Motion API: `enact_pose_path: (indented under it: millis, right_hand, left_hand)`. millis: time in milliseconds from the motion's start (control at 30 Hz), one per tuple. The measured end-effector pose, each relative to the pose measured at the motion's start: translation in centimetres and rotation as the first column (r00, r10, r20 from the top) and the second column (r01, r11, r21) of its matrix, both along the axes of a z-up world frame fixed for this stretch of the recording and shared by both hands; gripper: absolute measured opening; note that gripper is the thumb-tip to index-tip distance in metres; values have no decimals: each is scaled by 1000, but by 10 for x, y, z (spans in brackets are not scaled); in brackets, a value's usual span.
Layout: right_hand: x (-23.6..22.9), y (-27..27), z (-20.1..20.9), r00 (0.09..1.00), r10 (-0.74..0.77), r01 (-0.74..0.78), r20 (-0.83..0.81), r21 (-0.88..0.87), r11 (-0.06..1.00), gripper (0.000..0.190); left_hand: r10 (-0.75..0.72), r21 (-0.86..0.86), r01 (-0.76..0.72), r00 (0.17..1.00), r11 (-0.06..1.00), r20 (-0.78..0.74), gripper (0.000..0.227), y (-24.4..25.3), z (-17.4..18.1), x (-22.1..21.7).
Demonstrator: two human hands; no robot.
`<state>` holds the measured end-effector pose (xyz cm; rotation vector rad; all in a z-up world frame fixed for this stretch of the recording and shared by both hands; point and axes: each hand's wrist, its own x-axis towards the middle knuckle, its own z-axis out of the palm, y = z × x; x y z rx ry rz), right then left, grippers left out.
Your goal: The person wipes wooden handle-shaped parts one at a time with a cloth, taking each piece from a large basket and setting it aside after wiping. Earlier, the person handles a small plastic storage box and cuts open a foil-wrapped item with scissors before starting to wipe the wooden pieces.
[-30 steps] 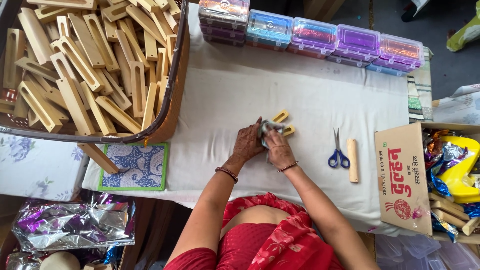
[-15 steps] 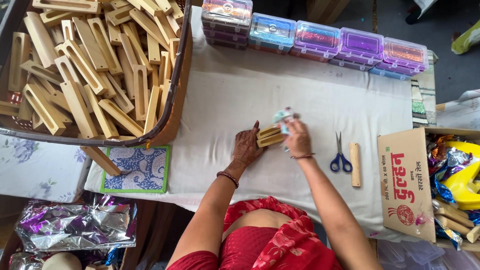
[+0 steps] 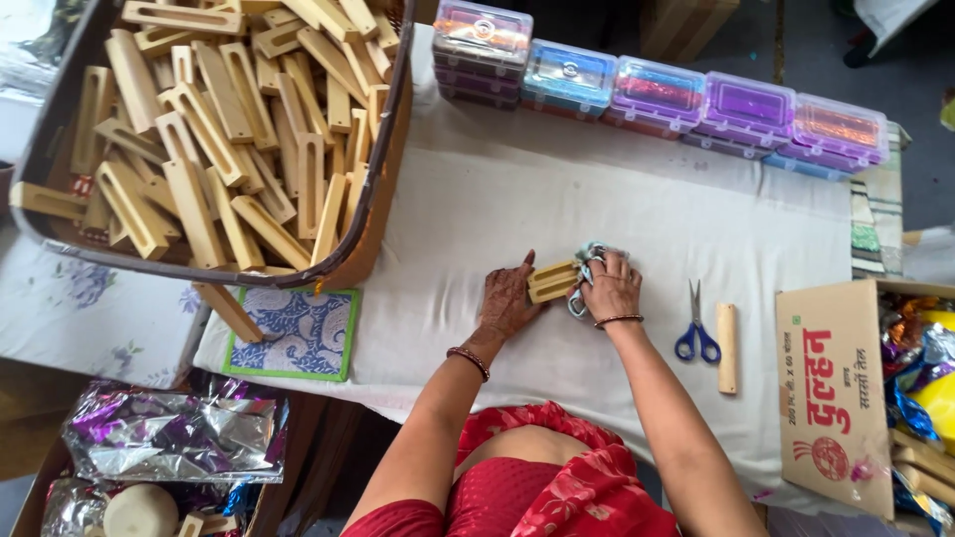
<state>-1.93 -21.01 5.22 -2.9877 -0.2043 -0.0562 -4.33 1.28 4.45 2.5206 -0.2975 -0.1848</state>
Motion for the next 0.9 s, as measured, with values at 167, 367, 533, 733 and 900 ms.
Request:
enact_pose_path:
  millis: [167, 367, 533, 733, 900]
  right_hand:
    - [1, 44, -9, 997, 64, -70, -52, -122, 990, 24]
    - [-16, 47, -30, 946, 314, -324, 84, 273, 906, 34]
    - [-25, 11, -25, 924, 350, -366, 152, 99, 925, 19]
    - [-15, 6, 33, 1000, -14, 14, -9, 30, 999, 29]
    - [-16, 46, -1, 984, 146, -161, 97, 162, 974, 53]
  left_hand:
    - [-27, 64, 26, 1000, 998, 9, 111, -2, -5, -1]
    - [47, 49, -38, 980, 998, -194, 104, 1, 16, 6]
    - [0, 19, 1, 996, 1000, -93, 112, 3, 10, 0]
    - [-48, 72, 52, 998, 996, -51, 114, 2, 11, 0]
    - [-35, 64, 38, 998, 997, -52, 115, 3, 13, -1]
